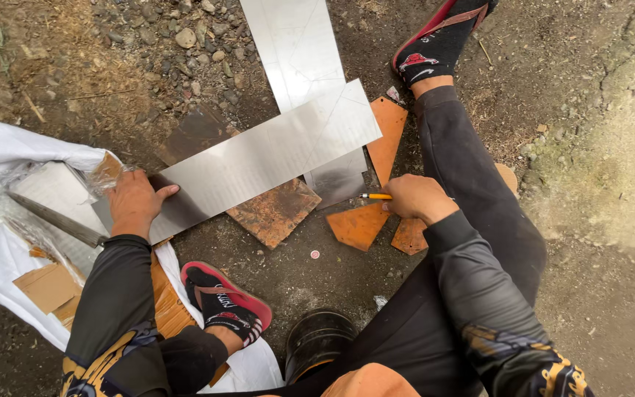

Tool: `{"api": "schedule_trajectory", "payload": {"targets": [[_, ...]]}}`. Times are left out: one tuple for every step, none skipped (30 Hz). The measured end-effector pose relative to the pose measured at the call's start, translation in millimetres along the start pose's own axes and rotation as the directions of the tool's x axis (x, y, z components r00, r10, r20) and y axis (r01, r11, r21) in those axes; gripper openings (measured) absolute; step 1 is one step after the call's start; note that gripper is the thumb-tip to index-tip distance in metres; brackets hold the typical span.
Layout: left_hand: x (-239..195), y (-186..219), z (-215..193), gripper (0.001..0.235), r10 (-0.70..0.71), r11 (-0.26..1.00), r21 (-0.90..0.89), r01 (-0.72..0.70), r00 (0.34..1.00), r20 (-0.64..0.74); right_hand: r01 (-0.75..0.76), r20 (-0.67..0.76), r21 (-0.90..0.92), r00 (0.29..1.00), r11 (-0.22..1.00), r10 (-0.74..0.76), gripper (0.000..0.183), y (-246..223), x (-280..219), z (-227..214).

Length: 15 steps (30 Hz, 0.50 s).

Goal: The person sits on the ground and uses a pencil and a triangular template to draw lines on two metal sheets. They repeatedly reposition the template and trace its edges to create angled cut lines on the metal surfaces.

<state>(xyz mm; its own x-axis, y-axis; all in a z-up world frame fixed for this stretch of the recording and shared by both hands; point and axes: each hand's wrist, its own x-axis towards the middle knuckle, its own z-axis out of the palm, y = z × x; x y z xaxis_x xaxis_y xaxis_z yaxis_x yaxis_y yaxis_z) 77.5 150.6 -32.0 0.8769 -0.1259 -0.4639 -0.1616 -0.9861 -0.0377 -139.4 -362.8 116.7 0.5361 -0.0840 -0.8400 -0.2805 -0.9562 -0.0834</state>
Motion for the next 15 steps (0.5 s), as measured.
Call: {"api": "schedule_trajectory", "payload": {"targets": [[-4.7, 2.3, 0.2, 0.094, 0.005, 1.0, 0.006, -0.005, 1.0, -0.008, 0.01, 0.042, -0.007, 0.999, 1.0, -0.01, 0.034, 2.9, 10.3, 1.4], [-10.2, 3.2, 0.0, 0.095, 0.011, 1.0, 0.012, -0.011, 1.0, -0.016, 0.021, 0.084, -0.014, 0.996, 1.0, -0.02, 0.035, 4.9, 21.9, 4.4], [-13.1, 10.1, 1.7, 0.092, 0.017, 0.999, 0.04, -0.017, 1.0, -0.016, 0.047, 0.106, -0.071, 0.994, 0.996, -0.04, 0.038, 9.5, 33.0, 8.0], [-16.4, 16.7, 4.5, 0.089, 0.024, 0.997, 0.069, -0.022, 1.0, -0.016, 0.075, 0.131, -0.128, 0.99, 0.989, -0.058, 0.041, 14.2, 43.6, 12.6], [-22.8, 19.1, 8.7, 0.087, 0.017, 0.995, 0.096, -0.014, 1.0, -0.021, 0.068, 0.175, -0.142, 0.984, 0.988, -0.043, 0.041, 18.4, 55.1, 16.5], [-30.1, 22.7, 14.8, 0.088, 0.018, 0.998, 0.06, -0.016, 0.999, -0.036, 0.061, 0.218, -0.156, 0.976, 0.986, -0.026, 0.041, 23.5, 64.7, 20.2], [-33.7, 21.5, 15.1, 0.088, 0.019, 0.999, 0.033, -0.017, 0.998, -0.058, 0.059, 0.253, -0.162, 0.967, 0.985, -0.016, 0.04, 25.2, 75.0, 23.0], [-35.3, 22.0, 15.3, 0.088, 0.019, 1.0, 0.006, -0.018, 0.997, -0.081, 0.067, 0.26, -0.149, 0.965, 0.987, -0.026, 0.041, 29.4, 81.4, 25.7], [-35.9, 21.0, 14.3, 0.088, 0.042, 0.999, 0.007, -0.041, 0.994, -0.105, 0.078, 0.27, -0.131, 0.962, 0.988, -0.04, 0.042, 32.6, 85.8, 29.5], [-34.6, 20.9, 12.7, 0.088, 0.065, 0.998, 0.009, -0.064, 0.99, -0.128, 0.089, 0.28, -0.113, 0.959, 0.99, -0.054, 0.043, 35.3, 89.1, 32.0], [-32.3, 19.5, 9.7, 0.088, 0.083, 0.997, 0.015, -0.082, 0.985, -0.149, 0.076, 0.263, -0.117, 0.964, 0.99, -0.043, 0.043, 36.4, 91.6, 33.3], [-26.7, 17.5, 4.5, 0.089, 0.098, 0.995, 0.015, -0.097, 0.986, -0.136, 0.063, 0.246, -0.12, 0.969, 0.991, -0.031, 0.043, 37.5, 92.7, 33.6], [-19.8, 17.2, -0.1, 0.089, 0.111, 0.994, 0.012, -0.11, 0.986, -0.121, 0.049, 0.232, -0.126, 0.973, 0.991, -0.019, 0.044, 38.7, 92.0, 33.6], [-10.9, 18.7, -3.8, 0.089, 0.124, 0.992, 0.01, -0.124, 0.987, -0.105, 0.04, 0.199, -0.107, 0.98, 0.993, -0.018, 0.044, 40.0, 93.3, 30.0], [-10.0, 18.8, -2.7, 0.086, 0.118, 0.992, -0.037, -0.124, 0.985, -0.129, 0.035, 0.181, -0.085, 0.983, 0.996, -0.019, 0.044, 39.6, 90.2, 32.3]]}}
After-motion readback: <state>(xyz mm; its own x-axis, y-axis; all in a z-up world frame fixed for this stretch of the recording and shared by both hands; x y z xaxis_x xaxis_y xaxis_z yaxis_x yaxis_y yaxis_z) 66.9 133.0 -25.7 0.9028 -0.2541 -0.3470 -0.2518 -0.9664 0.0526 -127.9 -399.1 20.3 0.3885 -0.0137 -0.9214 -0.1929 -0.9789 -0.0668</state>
